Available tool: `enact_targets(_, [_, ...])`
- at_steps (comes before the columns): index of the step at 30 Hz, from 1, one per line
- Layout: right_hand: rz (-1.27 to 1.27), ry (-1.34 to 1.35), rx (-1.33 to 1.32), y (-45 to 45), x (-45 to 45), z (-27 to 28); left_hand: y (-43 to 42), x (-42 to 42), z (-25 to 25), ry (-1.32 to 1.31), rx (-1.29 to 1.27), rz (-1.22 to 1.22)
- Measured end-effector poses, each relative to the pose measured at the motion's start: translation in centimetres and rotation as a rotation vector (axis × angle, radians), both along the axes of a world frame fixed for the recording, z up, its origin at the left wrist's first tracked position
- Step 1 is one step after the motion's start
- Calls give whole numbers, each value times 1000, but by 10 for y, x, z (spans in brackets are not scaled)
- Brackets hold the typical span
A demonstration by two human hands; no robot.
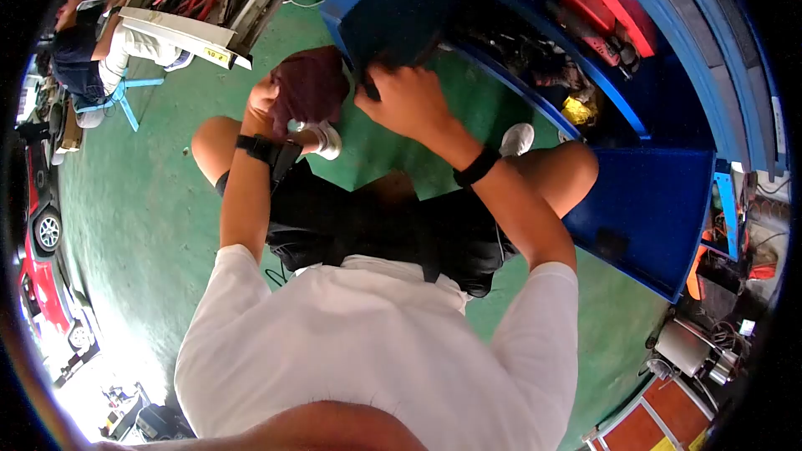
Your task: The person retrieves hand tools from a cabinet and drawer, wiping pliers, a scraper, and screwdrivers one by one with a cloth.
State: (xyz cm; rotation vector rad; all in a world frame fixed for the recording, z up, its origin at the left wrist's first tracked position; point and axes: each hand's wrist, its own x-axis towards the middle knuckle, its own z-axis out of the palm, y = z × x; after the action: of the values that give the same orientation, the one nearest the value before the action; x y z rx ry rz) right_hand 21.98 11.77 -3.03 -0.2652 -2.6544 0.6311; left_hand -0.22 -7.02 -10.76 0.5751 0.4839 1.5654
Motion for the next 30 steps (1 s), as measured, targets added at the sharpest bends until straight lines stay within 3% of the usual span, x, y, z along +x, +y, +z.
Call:
enact_targets(5, [146, -38, 3, 10, -4, -5, 36, 12, -9, -100, 58, 96])
enact_targets(7, [191, -66, 1, 13, -4, -7, 48, 18, 6, -248, -126, 208])
enact_targets(8, [206, -109, -9, 14, -5, -5, 57, 24, 6, -151, -251, 332])
enact_targets(9, [219, -155, -18, 15, -5, -3, 67, 29, 3, -154, -254, 327])
enact_targets(11, [221, -161, 1, 15, -6, -4, 81, 38, -4, -94, -516, 358])
enact_targets(16, [255, -170, -5, 24, -9, 10, 96, 48, 1, 233, -745, 383])
enact_targets(18, [356, -543, 42, 31, -12, 28, 97, 52, 3, 186, -701, 468])
enact_targets(19, [351, -551, 44, 40, -13, 28, 97, 59, 20, 180, -698, 462])
enact_targets(21, [625, -746, -429, 69, -19, 22, 91, 72, 63, 78, -556, 585])
enact_targets(22, [743, -908, -409, 89, -26, 29, 86, 62, 43, 98, -398, 542])
enact_targets(23, [824, -1014, -432, 106, -29, 31, 87, 60, 40, 93, -408, 538])
enact_targets(24, [717, -1243, -513, 121, -31, 41, 87, 58, 38, 125, -397, 581])
enact_targets(26, [363, -1326, -580, 166, -26, 28, 88, 52, 30, 154, -382, 630])
enact_targets(29, [-32, -1165, -390, 265, -13, -56, 90, 45, 16, 75, -311, 545])
enact_targets(30, [-55, -1126, -338, 305, -4, -107, 93, 44, 17, 181, -504, 529])
